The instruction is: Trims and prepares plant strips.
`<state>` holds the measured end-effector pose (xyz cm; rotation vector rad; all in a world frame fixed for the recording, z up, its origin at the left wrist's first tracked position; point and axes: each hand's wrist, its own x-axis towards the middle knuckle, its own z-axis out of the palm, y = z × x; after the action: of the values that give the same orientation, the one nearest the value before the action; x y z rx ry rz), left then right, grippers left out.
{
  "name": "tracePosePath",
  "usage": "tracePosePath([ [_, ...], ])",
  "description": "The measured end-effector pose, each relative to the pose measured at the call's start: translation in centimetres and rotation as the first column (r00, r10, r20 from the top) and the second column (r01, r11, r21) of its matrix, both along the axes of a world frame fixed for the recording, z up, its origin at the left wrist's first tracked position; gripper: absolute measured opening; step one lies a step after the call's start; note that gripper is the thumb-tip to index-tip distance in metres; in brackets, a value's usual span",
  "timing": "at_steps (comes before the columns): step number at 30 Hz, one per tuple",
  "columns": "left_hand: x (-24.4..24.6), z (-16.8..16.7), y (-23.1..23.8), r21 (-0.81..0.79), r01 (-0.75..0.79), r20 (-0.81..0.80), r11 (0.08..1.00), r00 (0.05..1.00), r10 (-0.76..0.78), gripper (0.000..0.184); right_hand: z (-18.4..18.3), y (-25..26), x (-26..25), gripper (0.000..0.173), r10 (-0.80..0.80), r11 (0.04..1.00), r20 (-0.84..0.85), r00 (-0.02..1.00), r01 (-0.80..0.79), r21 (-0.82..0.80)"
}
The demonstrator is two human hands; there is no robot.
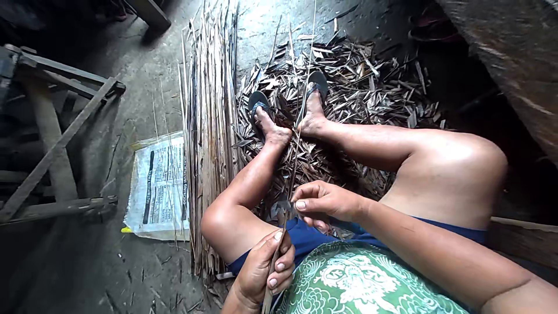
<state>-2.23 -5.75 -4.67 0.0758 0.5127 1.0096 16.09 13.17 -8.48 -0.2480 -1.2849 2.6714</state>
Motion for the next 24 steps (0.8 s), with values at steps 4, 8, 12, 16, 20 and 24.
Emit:
tracePosePath([
  [4,-0.1,0.3,-0.5,0.011,0.015,0.048,1.0,0.999,-0.016,0.029,0.2,2.4,0.3,0.017,-0.166,0.986,0.063,0.984,0.164,0.03],
  [8,-0.1,0.5,-1.1,0.017,0.019,0.104,1.0,0.994,-0.021,0.027,0.6,3.9,0.5,0.017,-0.269,0.963,0.096,0.958,0.267,0.035],
  [12,-0.2,0.4,-1.6,0.029,0.016,-0.007,0.999,1.0,-0.016,0.029,1.1,5.4,0.5,0.02,-0.508,0.86,0.182,0.842,0.509,0.045],
  [16,0.2,0.5,-1.6,0.048,-0.015,-0.342,0.999,0.939,0.031,0.03,1.7,4.2,1.6,0.018,-0.251,0.968,0.195,0.948,0.244,0.061],
  [20,0.3,0.9,-0.2,0.074,0.004,-0.442,0.997,0.897,0.03,0.029,1.1,0.6,1.3,0.021,0.182,0.982,0.11,0.977,-0.186,0.031],
  [24,0.1,0.9,0.2,0.084,0.017,-0.353,0.996,0.935,0.013,0.028,0.8,0.5,0.8,0.02,0.17,0.985,0.029,0.985,-0.171,0.031],
])
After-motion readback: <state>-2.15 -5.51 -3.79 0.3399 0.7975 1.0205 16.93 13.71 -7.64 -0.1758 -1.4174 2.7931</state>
